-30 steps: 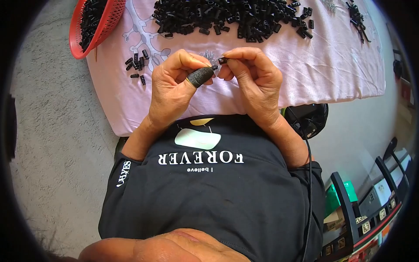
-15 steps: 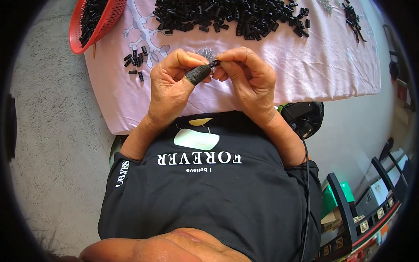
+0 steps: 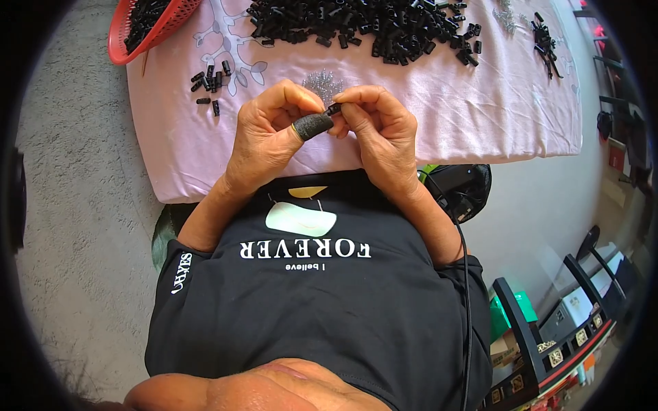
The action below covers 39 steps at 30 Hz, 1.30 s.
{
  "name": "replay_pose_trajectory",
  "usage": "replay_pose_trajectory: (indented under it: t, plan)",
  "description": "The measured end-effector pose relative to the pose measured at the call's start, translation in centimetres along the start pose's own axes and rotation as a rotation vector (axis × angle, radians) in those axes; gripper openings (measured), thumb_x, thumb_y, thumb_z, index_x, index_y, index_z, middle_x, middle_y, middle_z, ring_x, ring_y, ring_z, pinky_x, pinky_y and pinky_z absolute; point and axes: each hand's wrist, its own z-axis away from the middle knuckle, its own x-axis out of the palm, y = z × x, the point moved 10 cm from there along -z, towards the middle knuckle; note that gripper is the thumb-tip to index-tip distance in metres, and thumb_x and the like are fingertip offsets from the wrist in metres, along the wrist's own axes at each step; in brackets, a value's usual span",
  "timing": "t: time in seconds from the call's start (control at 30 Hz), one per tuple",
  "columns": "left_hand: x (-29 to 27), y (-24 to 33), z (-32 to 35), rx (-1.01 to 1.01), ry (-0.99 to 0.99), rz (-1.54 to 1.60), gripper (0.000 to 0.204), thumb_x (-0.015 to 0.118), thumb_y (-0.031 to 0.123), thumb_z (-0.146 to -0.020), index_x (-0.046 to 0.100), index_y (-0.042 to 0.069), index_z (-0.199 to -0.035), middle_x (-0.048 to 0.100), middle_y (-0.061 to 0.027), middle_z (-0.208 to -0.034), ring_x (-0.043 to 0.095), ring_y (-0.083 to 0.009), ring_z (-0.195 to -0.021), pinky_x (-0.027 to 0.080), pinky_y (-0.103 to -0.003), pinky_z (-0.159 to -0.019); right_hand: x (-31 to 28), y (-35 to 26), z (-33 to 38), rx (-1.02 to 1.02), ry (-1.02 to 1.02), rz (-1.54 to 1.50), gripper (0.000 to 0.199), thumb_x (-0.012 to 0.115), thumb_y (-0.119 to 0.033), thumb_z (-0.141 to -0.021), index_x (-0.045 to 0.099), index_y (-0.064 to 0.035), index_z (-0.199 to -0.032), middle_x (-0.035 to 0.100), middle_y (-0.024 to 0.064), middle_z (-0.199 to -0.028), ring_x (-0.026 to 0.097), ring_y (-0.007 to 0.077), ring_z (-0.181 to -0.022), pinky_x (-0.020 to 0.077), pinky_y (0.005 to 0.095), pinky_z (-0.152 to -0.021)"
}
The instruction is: Manually assembling small black plastic components at a workshop table.
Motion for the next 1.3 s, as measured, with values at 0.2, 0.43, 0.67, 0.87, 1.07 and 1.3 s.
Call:
replay_pose_trajectory:
  t: [0.2,0.43,0.67,0.87,1.07,1.3]
  plan:
    - [-0.6,1.1,-0.2,0.162,-0.033,-0.366,0.026,0.081,0.006,-0.076,0.063,0.003,-0.095,0.062,-0.0016,-0.083,0.057,-0.0091,-0.073,0.048,-0.025,-0.069,0.3,0.2,0.0,0.099,-0.046,-0.079,0.015,0.055,-0.002,-0.099,0.061,0.0039,-0.111,0.065,0.0066,-0.09,0.059,0.0091,-0.076,0.0476,0.0217,-0.07]
    - [0.0,2.0,-0.7,0.128,-0.129,-0.474,0.032,0.08,0.003,-0.072,0.066,0.004,-0.1,0.058,-0.0005,-0.08,0.053,-0.0107,-0.069,0.046,-0.026,-0.065,0.6,0.3,-0.2,0.134,-0.098,-0.096,0.018,0.056,0.0,-0.097,0.055,0.0032,-0.115,0.064,0.0077,-0.094,0.058,0.0101,-0.077,0.0475,0.0229,-0.07]
    - [0.9,2.4,-0.7,0.16,-0.271,-0.546,0.039,0.074,-0.004,-0.072,0.067,0.004,-0.109,0.055,-0.0004,-0.08,0.051,-0.0108,-0.071,0.043,-0.025,-0.063,1.3,0.2,-0.3,0.175,-0.137,-0.054,0.03,0.059,0.002,-0.093,0.05,0.0017,-0.122,0.064,0.0082,-0.095,0.059,0.0101,-0.077,0.0475,0.023,-0.068]
    - [1.2,3.4,-0.4,0.283,-0.249,-0.574,0.039,0.072,-0.007,-0.069,0.068,0.003,-0.107,0.058,-0.0032,-0.082,0.054,-0.0131,-0.071,0.045,-0.026,-0.064,1.4,0.4,-0.2,0.253,-0.149,-0.107,0.033,0.061,0.002,-0.092,0.05,0.0002,-0.123,0.065,0.0077,-0.092,0.058,0.0093,-0.072,0.0461,0.0218,-0.063]
    - [1.2,4.2,0.0,0.41,-0.169,-0.604,0.038,0.075,-0.007,-0.069,0.069,0.003,-0.106,0.064,-0.0056,-0.087,0.062,-0.0136,-0.071,0.052,-0.026,-0.062,0.7,1.0,-0.3,0.281,-0.085,-0.149,0.031,0.065,0.001,-0.09,0.055,-0.0013,-0.118,0.068,0.0079,-0.093,0.059,0.008,-0.069,0.0435,0.0185,-0.058]
    - [1.2,4.3,0.3,0.459,-0.135,-0.633,0.037,0.075,-0.007,-0.069,0.07,0.003,-0.105,0.067,-0.007,-0.086,0.066,-0.0146,-0.071,0.056,-0.026,-0.063,0.9,1.0,-0.6,0.278,-0.136,-0.223,0.022,0.067,0.0,-0.088,0.061,-0.0016,-0.109,0.071,0.0083,-0.091,0.062,0.008,-0.071,0.0461,0.0184,-0.059]
